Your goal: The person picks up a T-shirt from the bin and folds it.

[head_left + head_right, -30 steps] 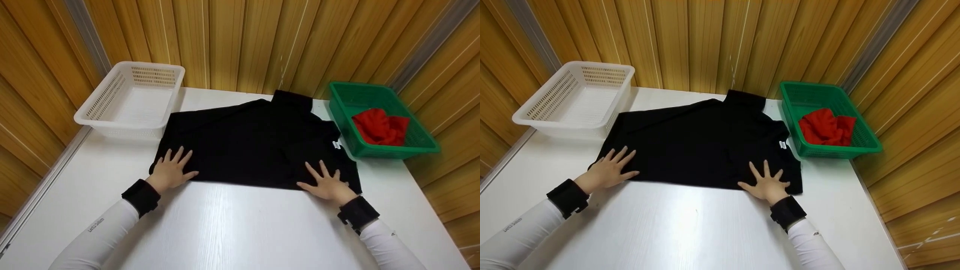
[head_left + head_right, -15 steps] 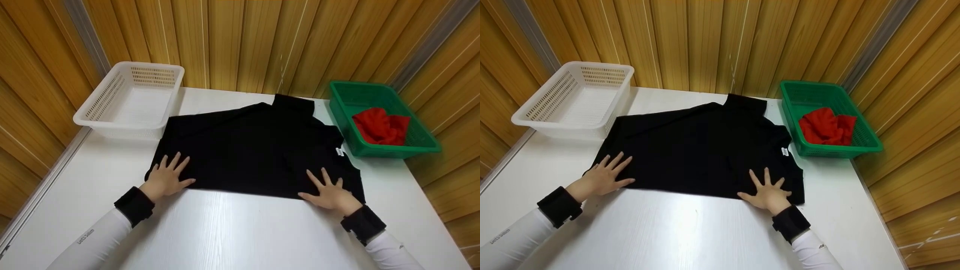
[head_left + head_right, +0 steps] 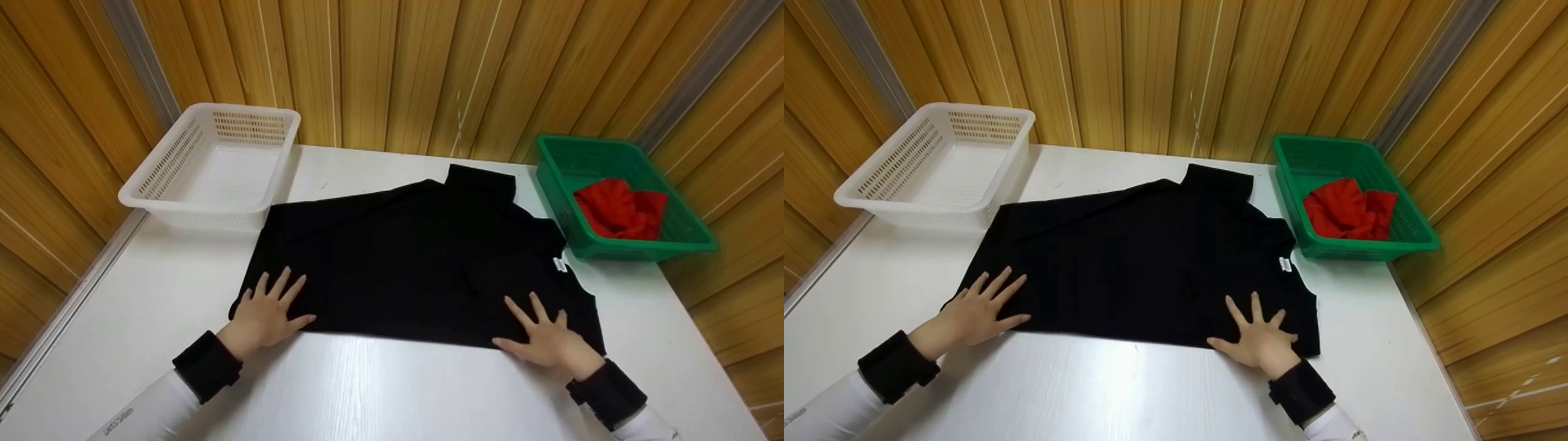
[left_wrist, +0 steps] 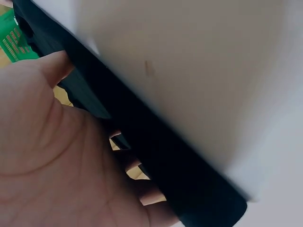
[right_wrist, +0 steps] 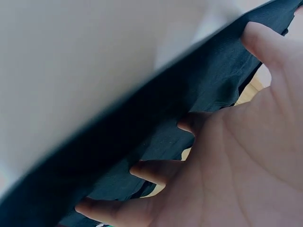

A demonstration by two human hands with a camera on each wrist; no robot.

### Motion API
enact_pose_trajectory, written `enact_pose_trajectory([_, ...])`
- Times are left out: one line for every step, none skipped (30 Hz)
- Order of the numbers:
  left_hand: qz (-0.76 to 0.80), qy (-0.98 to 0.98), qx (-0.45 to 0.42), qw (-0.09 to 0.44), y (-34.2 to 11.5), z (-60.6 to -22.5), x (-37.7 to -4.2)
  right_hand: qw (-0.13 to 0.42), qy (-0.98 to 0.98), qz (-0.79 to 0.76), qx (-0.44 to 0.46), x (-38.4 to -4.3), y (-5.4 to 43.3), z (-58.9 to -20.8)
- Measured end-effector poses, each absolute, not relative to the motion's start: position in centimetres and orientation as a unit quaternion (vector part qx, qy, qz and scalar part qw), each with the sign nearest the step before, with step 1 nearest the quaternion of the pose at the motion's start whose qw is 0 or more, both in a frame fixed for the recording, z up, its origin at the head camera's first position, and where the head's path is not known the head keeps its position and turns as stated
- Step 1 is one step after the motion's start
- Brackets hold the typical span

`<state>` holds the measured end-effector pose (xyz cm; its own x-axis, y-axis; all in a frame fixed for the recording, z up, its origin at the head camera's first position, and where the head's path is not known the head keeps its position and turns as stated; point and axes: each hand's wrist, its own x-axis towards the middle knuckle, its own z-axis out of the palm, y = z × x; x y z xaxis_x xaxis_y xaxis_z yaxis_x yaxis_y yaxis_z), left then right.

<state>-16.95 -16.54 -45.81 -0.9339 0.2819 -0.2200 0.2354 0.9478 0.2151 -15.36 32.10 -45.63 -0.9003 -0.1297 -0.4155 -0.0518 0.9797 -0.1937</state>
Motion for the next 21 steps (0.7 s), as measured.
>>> enact_pose_trajectory([0.093,0.979,0.132,0.122,-16.5,-45.8,-16.6,0.217,0.971,-0.089,-0.047,-15.1,32.1,-45.6])
enact_pose_trajectory([0.094,0.98,0.132,0.118,-16.5,-45.7,-16.3,0.217,0.971,-0.09,-0.049,-14.9,32.2,-45.6])
enact_pose_trajectory([0.094,0.98,0.133,0.115,-16.5,-45.7,-16.0,0.216,0.971,-0.09,-0.049,-14.7,32.2,-45.6])
enact_pose_trajectory([0.093,0.98,0.133,0.112,-16.4,-45.7,-15.6,0.216,0.971,-0.091,-0.05,-14.4,32.2,-45.6])
enact_pose_trajectory([0.092,0.981,0.134,0.11,-16.4,-45.7,-15.3,0.216,0.971,-0.09,-0.049,-14.2,32.3,-45.6])
enact_pose_trajectory([0.091,0.981,0.135,0.109,-16.4,-45.6,-15.1,0.216,0.971,-0.09,-0.05,-14.0,32.4,-45.6])
enact_pose_trajectory([0.09,0.981,0.136,0.107,-16.3,-45.6,-14.8,0.217,0.971,-0.091,-0.051,-13.8,32.4,-45.5])
enact_pose_trajectory([0.087,0.981,0.137,0.108,-16.3,-45.5,-14.7,0.217,0.971,-0.091,-0.051,-13.5,32.5,-45.5])
enact_pose_trajectory([0.083,0.981,0.139,0.108,-16.3,-45.5,-14.5,0.218,0.971,-0.089,-0.051,-13.3,32.5,-45.5])
enact_pose_trajectory([0.079,0.981,0.142,0.11,-16.3,-45.4,-14.4,0.219,0.97,-0.089,-0.051,-13.1,32.6,-45.5])
enact_pose_trajectory([0.073,0.981,0.145,0.111,-16.3,-45.3,-14.3,0.22,0.97,-0.087,-0.051,-13.0,32.7,-45.4])
enact_pose_trajectory([0.067,0.98,0.148,0.11,-16.3,-45.2,-14.3,0.222,0.97,-0.088,-0.053,-12.9,32.7,-45.4])
enact_pose_trajectory([0.059,0.98,0.153,0.11,-16.4,-45.0,-14.3,0.226,0.969,-0.088,-0.054,-12.8,32.8,-45.3])
enact_pose_trajectory([0.051,0.98,0.158,0.109,-16.4,-44.8,-14.3,0.231,0.967,-0.089,-0.056,-12.9,32.8,-45.1])
enact_pose_trajectory([0.043,0.98,0.161,0.109,-16.4,-44.6,-14.3,0.238,0.965,-0.09,-0.059,-13.0,32.9,-44.9])
enact_pose_trajectory([0.035,0.98,0.164,0.111,-16.4,-44.4,-14.3,0.243,0.964,-0.09,-0.061,-13.1,33.0,-44.6])
enact_pose_trajectory([0.03,0.979,0.166,0.113,-16.4,-44.0,-14.3,0.246,0.963,-0.091,-0.065,-13.4,33.1,-44.3])
enact_pose_trajectory([0.024,0.978,0.167,0.118,-16.3,-43.7,-14.5,0.247,0.962,-0.089,-0.07,-13.7,33.2,-44.0])
enact_pose_trajectory([0.018,0.978,0.168,0.124,-16.2,-43.3,-14.6,0.243,0.963,-0.085,-0.076,-14.1,33.3,-43.7])
enact_pose_trajectory([0.013,0.977,0.169,0.131,-16.0,-42.8,-14.8,0.235,0.965,-0.08,-0.083,-14.6,33.4,-43.4])
enact_pose_trajectory([0.01,0.976,0.169,0.137,-15.9,-42.4,-15.1,0.221,0.968,-0.074,-0.09,-15.1,33.5,-43.2])
